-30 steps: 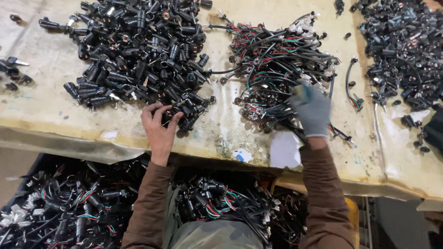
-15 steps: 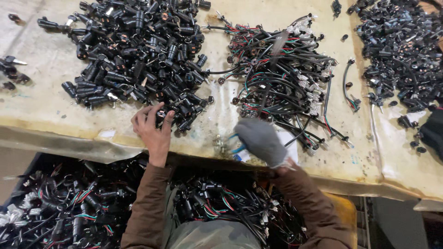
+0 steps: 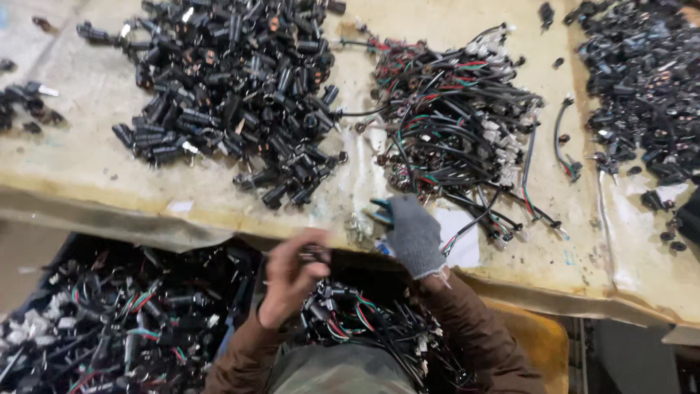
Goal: The person repeatedly picks up black cylindrical connectors and wire bundles from a table, joins them by hand, and places the assembled units into a bin below. The work continues in a steady loop with no visible change in method or destination.
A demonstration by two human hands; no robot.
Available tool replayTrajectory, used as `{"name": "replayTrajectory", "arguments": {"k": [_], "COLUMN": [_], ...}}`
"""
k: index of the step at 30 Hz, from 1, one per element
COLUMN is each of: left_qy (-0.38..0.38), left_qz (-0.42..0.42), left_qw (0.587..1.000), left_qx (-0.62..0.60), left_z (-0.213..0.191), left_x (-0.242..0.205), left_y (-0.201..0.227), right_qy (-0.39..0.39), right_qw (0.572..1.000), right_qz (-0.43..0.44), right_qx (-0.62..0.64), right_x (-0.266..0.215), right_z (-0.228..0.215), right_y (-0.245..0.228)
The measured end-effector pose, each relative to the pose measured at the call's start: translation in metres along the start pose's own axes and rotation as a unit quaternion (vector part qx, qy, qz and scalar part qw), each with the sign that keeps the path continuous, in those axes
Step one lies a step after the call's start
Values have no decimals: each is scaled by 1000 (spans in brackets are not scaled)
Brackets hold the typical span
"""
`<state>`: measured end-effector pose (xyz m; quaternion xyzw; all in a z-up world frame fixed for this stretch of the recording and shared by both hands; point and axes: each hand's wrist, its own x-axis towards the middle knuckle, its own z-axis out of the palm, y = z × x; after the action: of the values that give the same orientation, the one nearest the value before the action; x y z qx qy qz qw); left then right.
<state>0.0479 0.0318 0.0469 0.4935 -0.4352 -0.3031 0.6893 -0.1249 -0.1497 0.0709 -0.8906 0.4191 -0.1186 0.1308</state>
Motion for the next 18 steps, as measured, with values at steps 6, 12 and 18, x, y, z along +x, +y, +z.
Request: {"name": "replayTrajectory", "arguments": {"k": [6,12,18], "left_qy": [-194,-180,-289], "left_qz": [-120,-134,-66], "left_qw": [971,971,953], "left_qx": [-78,-85,54], "left_z": [37,54,50], "left_x": [-3,0,19], "left_y": [3,15,16], "right_qy": [47,68,-64], "right_qw": [998,979,900], "right_qz": [15,-28,-198], "right_qx": [41,190,383], "right_x": [6,-23,-46], "right_z": [10,-35,-94], "right_y": [11,-8,-20]}}
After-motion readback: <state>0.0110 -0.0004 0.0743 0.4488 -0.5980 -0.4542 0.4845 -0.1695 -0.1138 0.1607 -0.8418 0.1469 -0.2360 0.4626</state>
